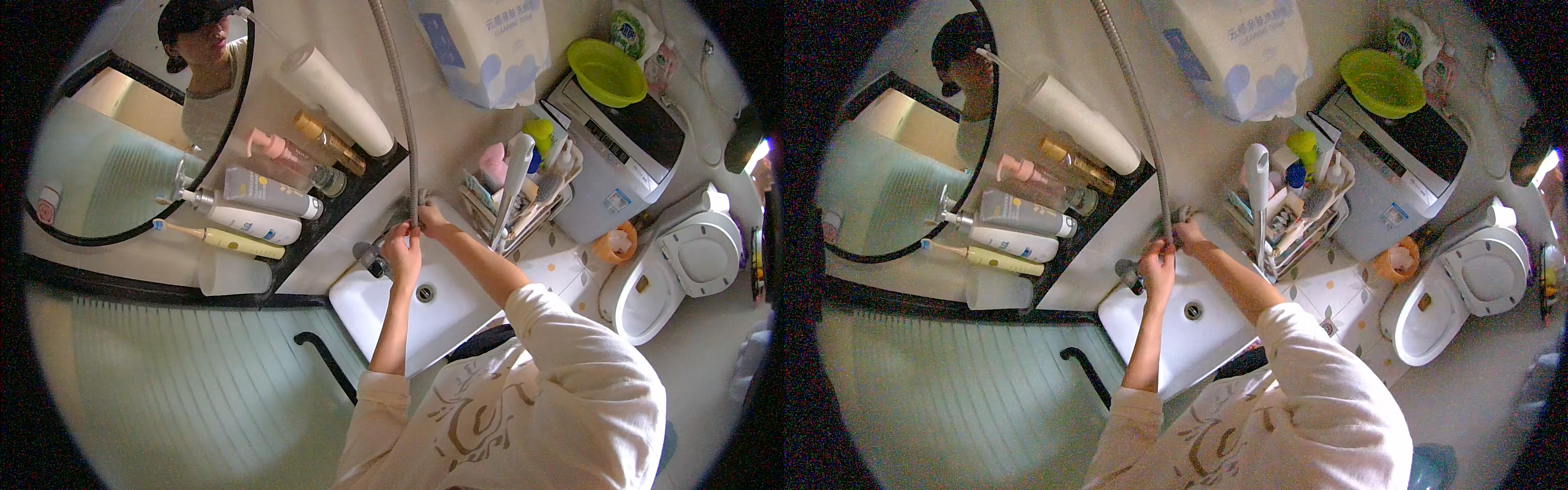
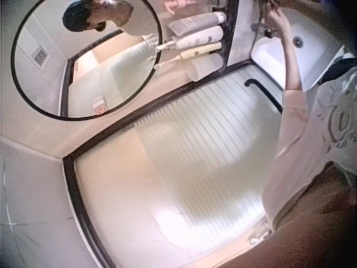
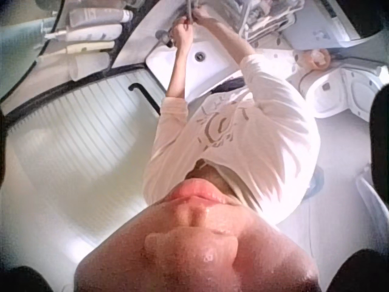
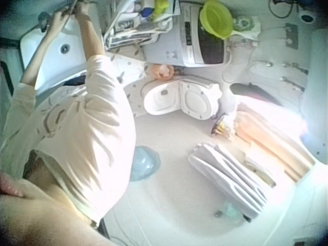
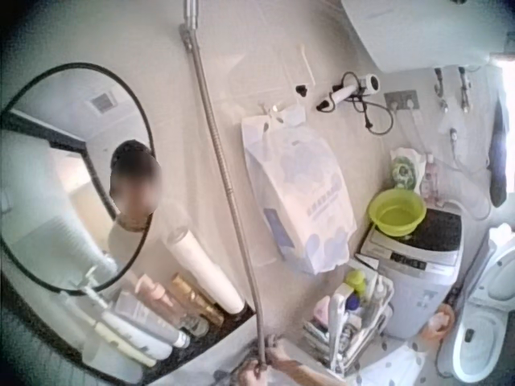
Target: The person wets a cloth at the sink, then wipes the frosted glass shower door, the sink basin, and the surrounding countertop. They continue wiping the wall tiles, a plastic bag, and a wall-mounted hairdryer, using the cloth to clean multiple surfaces in the bathroom.
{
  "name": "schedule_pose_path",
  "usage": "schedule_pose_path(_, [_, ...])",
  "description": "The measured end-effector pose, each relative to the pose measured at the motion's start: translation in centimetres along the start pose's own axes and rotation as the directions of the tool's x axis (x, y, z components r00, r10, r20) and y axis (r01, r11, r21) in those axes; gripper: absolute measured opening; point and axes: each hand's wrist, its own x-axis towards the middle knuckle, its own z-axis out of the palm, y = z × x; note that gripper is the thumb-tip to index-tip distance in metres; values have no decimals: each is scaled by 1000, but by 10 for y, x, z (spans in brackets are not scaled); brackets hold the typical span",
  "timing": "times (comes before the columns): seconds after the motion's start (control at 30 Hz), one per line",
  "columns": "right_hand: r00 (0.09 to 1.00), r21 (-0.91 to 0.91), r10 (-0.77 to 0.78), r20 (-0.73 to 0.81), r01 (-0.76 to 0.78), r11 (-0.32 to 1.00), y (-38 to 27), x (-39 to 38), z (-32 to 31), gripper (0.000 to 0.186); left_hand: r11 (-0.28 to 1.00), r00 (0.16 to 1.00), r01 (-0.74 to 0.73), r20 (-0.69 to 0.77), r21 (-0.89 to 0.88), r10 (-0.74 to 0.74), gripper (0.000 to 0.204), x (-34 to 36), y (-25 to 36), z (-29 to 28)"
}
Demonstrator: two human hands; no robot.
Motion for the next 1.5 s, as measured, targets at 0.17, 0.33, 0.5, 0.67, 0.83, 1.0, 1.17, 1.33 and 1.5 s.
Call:
schedule_pose_path(0.17, [794,-155,-567,-218,546,823,-32,-15,-19,40,988,1000,9,-15,-156,-12,19,-8,5,-5])
schedule_pose_path(0.33, [645,-505,-752,-136,608,613,-36,34,-3,34,985,998,66,23,-159,-63,18,-18,10,-10])
schedule_pose_path(0.5, [944,-514,-328,-19,272,813,56,64,22,36,982,997,82,24,-171,-79,19,-19,9,-17])
schedule_pose_path(0.67, [990,-29,-76,119,80,996,51,32,-1,40,988,994,94,72,-119,-86,23,-20,1,-20])
schedule_pose_path(0.83, [828,-87,-541,-143,534,841,-53,-30,-13,41,967,993,116,28,-226,-113,18,-25,0,-14])
schedule_pose_path(1.0, [639,-133,-764,90,768,626,-119,-39,34,34,964,992,130,27,-234,-127,15,-24,2,-13])
schedule_pose_path(1.17, [731,-329,-616,296,683,653,-77,-39,43,21,953,990,139,29,-269,-136,19,-25,-2,-12])
schedule_pose_path(1.33, [817,-386,-354,455,539,748,-19,-27,27,28,927,980,201,50,-317,-195,23,-30,-9,-7])
schedule_pose_path(1.5, [925,181,20,379,-95,979,-8,-80,-38,31,949,992,118,1,-292,-123,22,-32,-6,-7])
